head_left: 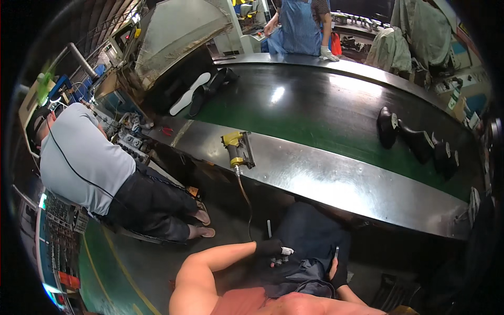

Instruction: The person uses pliers to trim excess material from the edges of shoe parts on a conveyor belt. They pick up each part, trim it, and place it back on the belt. The task is performed in a factory setting with other workers visible.

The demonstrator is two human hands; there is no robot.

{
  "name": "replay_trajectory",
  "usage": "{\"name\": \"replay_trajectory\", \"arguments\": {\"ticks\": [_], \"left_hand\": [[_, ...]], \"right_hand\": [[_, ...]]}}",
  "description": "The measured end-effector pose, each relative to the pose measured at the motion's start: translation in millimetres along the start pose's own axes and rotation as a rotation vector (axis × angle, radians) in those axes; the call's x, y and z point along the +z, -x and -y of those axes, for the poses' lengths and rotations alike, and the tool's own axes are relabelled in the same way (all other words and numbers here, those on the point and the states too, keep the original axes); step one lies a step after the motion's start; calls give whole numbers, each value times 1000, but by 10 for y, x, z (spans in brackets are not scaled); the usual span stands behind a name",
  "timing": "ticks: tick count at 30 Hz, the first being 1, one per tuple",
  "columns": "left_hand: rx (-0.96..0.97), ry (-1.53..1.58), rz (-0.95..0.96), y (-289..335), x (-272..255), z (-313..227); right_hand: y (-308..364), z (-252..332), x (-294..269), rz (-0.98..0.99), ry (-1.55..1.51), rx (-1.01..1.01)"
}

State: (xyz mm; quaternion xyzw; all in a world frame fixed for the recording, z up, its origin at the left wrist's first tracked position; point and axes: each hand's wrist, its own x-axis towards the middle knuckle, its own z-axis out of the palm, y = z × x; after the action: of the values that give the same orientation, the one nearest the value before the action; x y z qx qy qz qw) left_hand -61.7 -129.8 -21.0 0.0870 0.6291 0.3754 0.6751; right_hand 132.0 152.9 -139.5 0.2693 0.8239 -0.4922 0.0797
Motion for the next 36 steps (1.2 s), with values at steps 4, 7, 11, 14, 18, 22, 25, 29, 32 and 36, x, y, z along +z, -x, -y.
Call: {"name": "replay_trajectory", "arguments": {"ticks": [4,7,11,14,18,22,25,29,32,36], "left_hand": [[-2,43,-20,-75,-11,78],[22,38,-15,-45,11,31],[28,56,-39,71,61,5],[33,33,-64,114,90,-49],[31,38,-27,12,37,29],[61,56,-32,23,54,65],[69,64,-43,-36,38,162],[51,89,8,-130,-16,191],[18,96,13,-95,-9,163],[55,79,2,-63,10,185]], "right_hand": [[-138,-329,146,-114,115,-65],[-153,-326,184,-258,136,-182],[-168,-333,99,7,64,-17],[-235,-456,132,24,53,25],[-310,-631,167,6,99,-40],[-244,-456,129,4,101,-1],[-224,-372,134,16,92,52],[-311,-629,185,37,4,138],[-322,-686,187,62,-5,157],[-312,-718,219,32,20,113]]}}
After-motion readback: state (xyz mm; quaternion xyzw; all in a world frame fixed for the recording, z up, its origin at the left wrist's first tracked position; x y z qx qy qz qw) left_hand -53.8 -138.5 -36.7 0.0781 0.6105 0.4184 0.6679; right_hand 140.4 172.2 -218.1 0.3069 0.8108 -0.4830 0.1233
